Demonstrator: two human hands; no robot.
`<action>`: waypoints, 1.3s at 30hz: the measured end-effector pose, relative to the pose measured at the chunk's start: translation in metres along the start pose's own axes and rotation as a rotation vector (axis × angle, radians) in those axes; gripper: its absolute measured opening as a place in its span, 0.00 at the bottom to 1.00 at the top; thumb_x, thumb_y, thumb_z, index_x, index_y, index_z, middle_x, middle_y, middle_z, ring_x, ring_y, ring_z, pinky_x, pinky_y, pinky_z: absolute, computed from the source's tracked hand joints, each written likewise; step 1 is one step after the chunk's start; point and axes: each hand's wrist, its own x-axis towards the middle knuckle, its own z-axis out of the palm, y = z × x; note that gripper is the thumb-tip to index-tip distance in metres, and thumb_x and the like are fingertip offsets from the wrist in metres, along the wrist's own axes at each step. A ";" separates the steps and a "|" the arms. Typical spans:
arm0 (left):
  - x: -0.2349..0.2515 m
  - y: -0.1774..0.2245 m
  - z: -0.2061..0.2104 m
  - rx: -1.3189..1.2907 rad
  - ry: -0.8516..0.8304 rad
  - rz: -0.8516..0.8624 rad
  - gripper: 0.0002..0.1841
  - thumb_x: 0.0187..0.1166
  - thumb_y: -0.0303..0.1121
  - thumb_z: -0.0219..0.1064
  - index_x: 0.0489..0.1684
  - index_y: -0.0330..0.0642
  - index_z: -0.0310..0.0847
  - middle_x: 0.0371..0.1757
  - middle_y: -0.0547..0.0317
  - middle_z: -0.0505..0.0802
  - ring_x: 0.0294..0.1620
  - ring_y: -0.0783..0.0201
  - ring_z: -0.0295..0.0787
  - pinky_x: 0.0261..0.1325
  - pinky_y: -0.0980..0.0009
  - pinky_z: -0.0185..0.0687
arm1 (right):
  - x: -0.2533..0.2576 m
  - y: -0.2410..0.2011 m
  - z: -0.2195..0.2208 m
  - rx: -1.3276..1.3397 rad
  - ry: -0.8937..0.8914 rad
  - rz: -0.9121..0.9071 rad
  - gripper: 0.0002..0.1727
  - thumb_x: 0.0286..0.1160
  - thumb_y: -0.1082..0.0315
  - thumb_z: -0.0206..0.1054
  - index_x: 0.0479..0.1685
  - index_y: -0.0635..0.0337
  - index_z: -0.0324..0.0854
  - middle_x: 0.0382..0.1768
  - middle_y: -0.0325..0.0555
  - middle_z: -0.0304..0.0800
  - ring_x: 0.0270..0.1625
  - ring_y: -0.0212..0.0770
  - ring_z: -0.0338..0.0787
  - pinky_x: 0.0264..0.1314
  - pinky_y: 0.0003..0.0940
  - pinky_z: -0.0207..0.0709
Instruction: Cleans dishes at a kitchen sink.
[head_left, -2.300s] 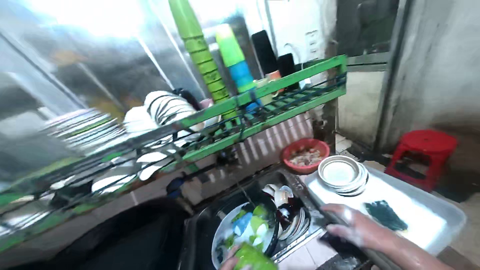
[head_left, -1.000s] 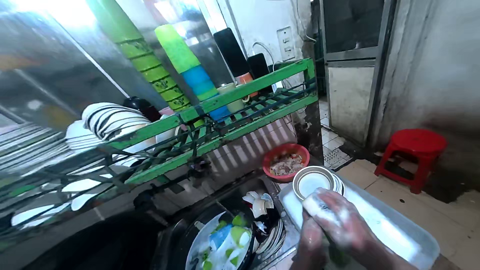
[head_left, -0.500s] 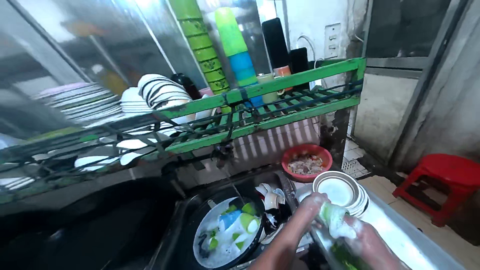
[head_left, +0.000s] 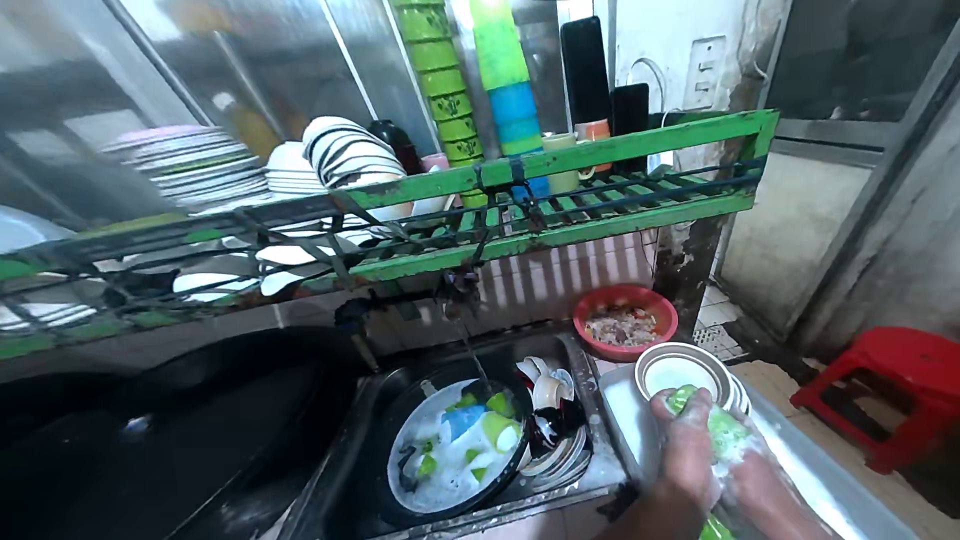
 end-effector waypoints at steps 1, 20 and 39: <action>0.000 -0.002 0.001 -0.033 -0.007 0.014 0.31 0.85 0.39 0.66 0.84 0.45 0.56 0.69 0.38 0.81 0.62 0.51 0.84 0.62 0.52 0.83 | 0.001 -0.007 -0.009 0.239 -0.003 0.166 0.26 0.75 0.69 0.67 0.70 0.76 0.78 0.63 0.66 0.88 0.71 0.55 0.87 0.81 0.50 0.72; -0.029 0.018 -0.015 1.228 -0.339 0.345 0.37 0.68 0.36 0.76 0.80 0.34 0.70 0.73 0.41 0.84 0.74 0.50 0.81 0.76 0.53 0.77 | -0.012 0.005 -0.042 0.336 0.217 0.005 0.33 0.78 0.54 0.59 0.80 0.66 0.75 0.79 0.63 0.77 0.81 0.58 0.78 0.81 0.59 0.71; -0.027 0.051 -0.044 1.381 -0.152 0.610 0.37 0.66 0.40 0.78 0.80 0.42 0.74 0.77 0.46 0.82 0.78 0.46 0.77 0.79 0.44 0.70 | -0.012 -0.039 -0.034 0.384 0.236 -0.085 0.27 0.81 0.71 0.57 0.76 0.81 0.72 0.72 0.76 0.80 0.75 0.63 0.83 0.80 0.53 0.73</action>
